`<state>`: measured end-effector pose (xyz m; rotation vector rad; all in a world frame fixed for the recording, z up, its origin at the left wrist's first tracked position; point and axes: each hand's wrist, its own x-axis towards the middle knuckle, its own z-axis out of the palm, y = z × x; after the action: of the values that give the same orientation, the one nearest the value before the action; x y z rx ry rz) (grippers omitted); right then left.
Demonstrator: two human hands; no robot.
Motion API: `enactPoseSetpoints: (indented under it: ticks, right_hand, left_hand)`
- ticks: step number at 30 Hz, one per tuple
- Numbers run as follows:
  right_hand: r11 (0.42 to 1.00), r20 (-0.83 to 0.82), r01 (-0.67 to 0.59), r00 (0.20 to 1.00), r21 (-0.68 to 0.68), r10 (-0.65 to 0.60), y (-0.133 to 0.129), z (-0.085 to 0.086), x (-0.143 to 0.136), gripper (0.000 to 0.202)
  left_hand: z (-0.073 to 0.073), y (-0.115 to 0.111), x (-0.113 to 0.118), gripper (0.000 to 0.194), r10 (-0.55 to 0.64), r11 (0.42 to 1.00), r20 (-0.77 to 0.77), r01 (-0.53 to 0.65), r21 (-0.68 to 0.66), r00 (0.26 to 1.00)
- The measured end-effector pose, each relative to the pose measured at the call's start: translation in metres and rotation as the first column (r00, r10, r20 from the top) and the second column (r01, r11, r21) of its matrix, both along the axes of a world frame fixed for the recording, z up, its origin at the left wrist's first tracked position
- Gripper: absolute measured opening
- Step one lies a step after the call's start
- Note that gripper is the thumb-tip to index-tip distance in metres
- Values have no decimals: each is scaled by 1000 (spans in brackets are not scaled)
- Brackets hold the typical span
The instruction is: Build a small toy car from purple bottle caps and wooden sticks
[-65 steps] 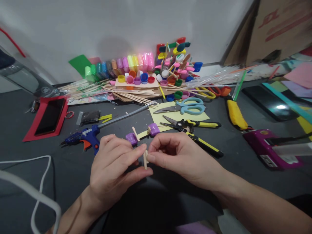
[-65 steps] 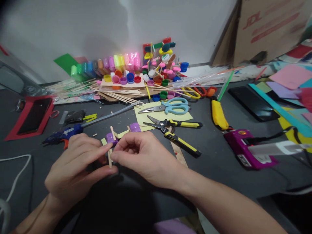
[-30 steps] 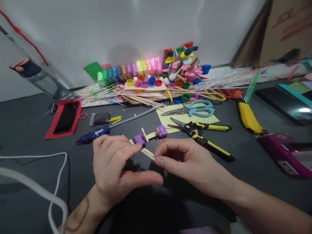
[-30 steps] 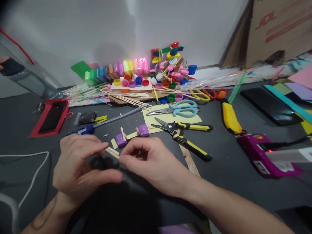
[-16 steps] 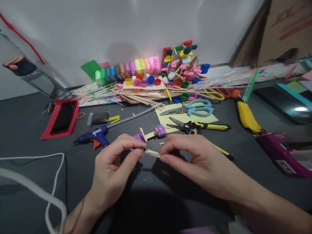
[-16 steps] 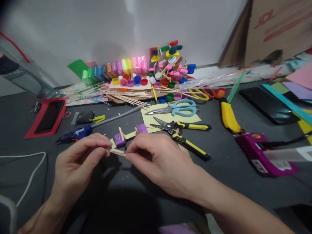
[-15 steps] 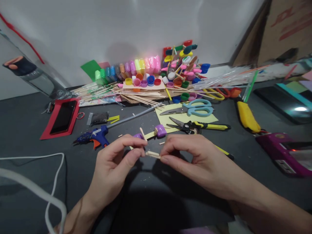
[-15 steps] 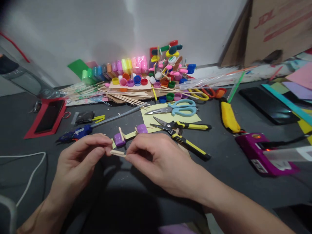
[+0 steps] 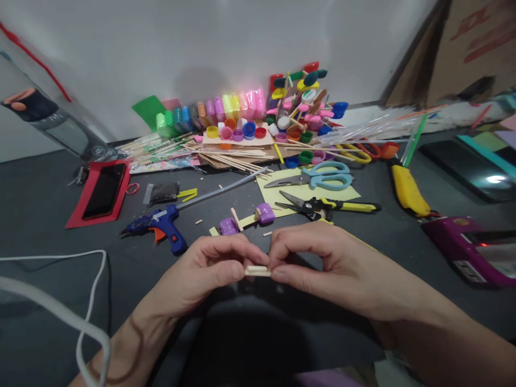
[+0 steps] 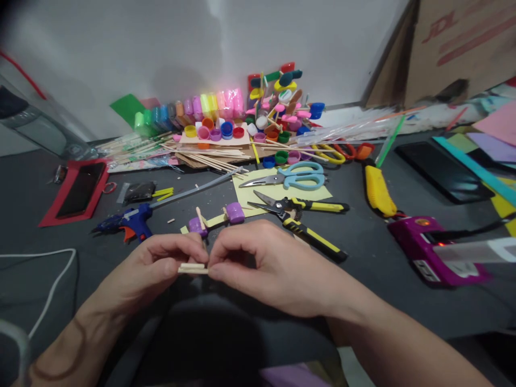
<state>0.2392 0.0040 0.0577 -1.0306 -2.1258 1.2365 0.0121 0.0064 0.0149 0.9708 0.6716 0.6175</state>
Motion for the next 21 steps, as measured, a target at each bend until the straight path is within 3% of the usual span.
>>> enactPoseSetpoints:
  ticks: [21]
  right_hand:
    - [996, 84, -50, 996, 76, 43, 0, -1, 1, 15]
  left_hand:
    - [2, 2, 1, 19, 26, 996, -30, -29, -80, 999]
